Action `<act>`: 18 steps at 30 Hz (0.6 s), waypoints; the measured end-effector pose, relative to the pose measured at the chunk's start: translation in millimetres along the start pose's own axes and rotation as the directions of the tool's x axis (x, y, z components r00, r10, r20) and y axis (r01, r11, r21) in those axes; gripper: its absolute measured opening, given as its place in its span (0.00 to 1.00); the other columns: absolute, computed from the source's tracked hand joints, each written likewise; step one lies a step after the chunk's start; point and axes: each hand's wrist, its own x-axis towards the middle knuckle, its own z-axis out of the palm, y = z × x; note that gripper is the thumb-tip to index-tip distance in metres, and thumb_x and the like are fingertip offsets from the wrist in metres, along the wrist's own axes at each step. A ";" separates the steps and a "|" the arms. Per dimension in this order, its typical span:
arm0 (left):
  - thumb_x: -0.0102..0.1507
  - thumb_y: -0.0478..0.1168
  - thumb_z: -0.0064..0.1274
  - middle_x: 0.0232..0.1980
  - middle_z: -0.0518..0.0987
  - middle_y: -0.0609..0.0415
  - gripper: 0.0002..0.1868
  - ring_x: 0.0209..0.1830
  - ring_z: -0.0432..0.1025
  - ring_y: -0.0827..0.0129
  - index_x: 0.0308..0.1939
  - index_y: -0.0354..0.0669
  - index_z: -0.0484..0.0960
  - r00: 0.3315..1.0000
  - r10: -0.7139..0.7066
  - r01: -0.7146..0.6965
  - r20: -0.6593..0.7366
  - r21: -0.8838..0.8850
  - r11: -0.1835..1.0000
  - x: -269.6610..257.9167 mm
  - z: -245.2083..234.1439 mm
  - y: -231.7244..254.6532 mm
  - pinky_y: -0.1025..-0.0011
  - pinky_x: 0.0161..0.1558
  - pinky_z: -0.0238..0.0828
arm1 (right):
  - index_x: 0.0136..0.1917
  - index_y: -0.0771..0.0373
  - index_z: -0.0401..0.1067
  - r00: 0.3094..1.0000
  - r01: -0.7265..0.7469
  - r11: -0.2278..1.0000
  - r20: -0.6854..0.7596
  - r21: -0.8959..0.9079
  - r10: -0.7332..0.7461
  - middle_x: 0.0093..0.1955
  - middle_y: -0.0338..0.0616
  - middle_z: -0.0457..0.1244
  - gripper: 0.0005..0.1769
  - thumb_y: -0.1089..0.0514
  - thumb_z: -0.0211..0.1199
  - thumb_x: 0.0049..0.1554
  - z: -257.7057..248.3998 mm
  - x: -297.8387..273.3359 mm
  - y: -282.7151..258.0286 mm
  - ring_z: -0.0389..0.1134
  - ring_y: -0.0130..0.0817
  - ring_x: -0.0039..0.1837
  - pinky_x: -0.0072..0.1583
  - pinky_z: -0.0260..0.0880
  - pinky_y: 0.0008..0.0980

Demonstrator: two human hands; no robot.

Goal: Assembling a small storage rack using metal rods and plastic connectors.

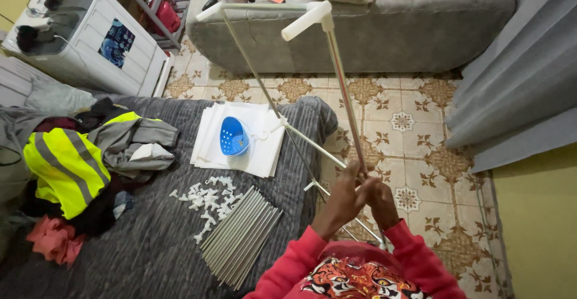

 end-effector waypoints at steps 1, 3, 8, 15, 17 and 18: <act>0.70 0.37 0.48 0.43 0.79 0.37 0.11 0.41 0.76 0.47 0.54 0.33 0.73 1.000 0.000 0.000 0.006 0.001 1.000 -2.3 2.4 -2.8 0.56 0.41 0.73 | 0.59 0.67 0.71 1.000 0.001 1.000 -0.004 0.004 -0.001 0.47 0.34 0.69 0.30 0.39 0.51 0.61 -11.7 3.6 17.7 0.71 0.21 0.48 0.49 0.72 0.23; 0.69 0.34 0.52 0.47 0.74 0.38 0.11 0.45 0.75 0.49 0.53 0.32 0.71 0.999 0.020 -0.023 -0.031 -0.113 0.993 -7.7 8.4 -8.2 0.59 0.45 0.76 | 0.57 0.75 0.68 0.990 0.139 0.989 0.024 -0.055 -0.138 0.46 0.47 0.66 0.26 0.45 0.56 0.72 -36.3 9.2 53.6 0.69 0.32 0.47 0.50 0.73 0.32; 0.71 0.35 0.50 0.45 0.75 0.41 0.07 0.45 0.76 0.52 0.48 0.34 0.72 0.993 -0.101 0.088 -0.054 -0.207 0.974 -11.1 9.5 -14.5 0.62 0.45 0.78 | 0.58 0.70 0.73 1.000 0.022 0.999 0.007 -0.029 -0.022 0.49 0.42 0.69 0.29 0.42 0.45 0.68 21.3 -15.7 -21.0 0.71 0.28 0.50 0.54 0.74 0.31; 0.69 0.35 0.50 0.37 0.76 0.40 0.05 0.37 0.73 0.45 0.45 0.36 0.74 0.992 -0.006 0.013 -0.126 0.051 0.999 -18.5 8.0 -16.3 0.55 0.37 0.67 | 0.55 0.72 0.75 1.000 0.006 0.993 -0.011 -0.120 -0.008 0.46 0.43 0.66 0.32 0.40 0.44 0.74 5.6 -15.9 20.6 0.64 0.28 0.47 0.49 0.63 0.29; 0.69 0.36 0.50 0.37 0.76 0.40 0.05 0.37 0.73 0.45 0.46 0.36 0.74 0.991 -0.039 0.045 -0.130 0.045 0.998 -20.4 8.8 -18.8 0.55 0.37 0.68 | 0.56 0.71 0.74 1.000 0.015 0.996 0.006 -0.086 -0.014 0.48 0.41 0.67 0.30 0.41 0.45 0.72 15.0 -18.5 14.1 0.65 0.27 0.49 0.51 0.66 0.29; 0.69 0.36 0.49 0.38 0.77 0.40 0.06 0.38 0.74 0.45 0.47 0.37 0.75 0.989 -0.069 0.075 -0.132 0.040 0.996 -21.5 8.8 -20.2 0.55 0.38 0.69 | 0.57 0.70 0.73 0.999 0.024 0.998 0.023 -0.051 -0.023 0.50 0.39 0.67 0.29 0.41 0.46 0.70 20.2 -19.6 11.0 0.67 0.26 0.52 0.54 0.69 0.29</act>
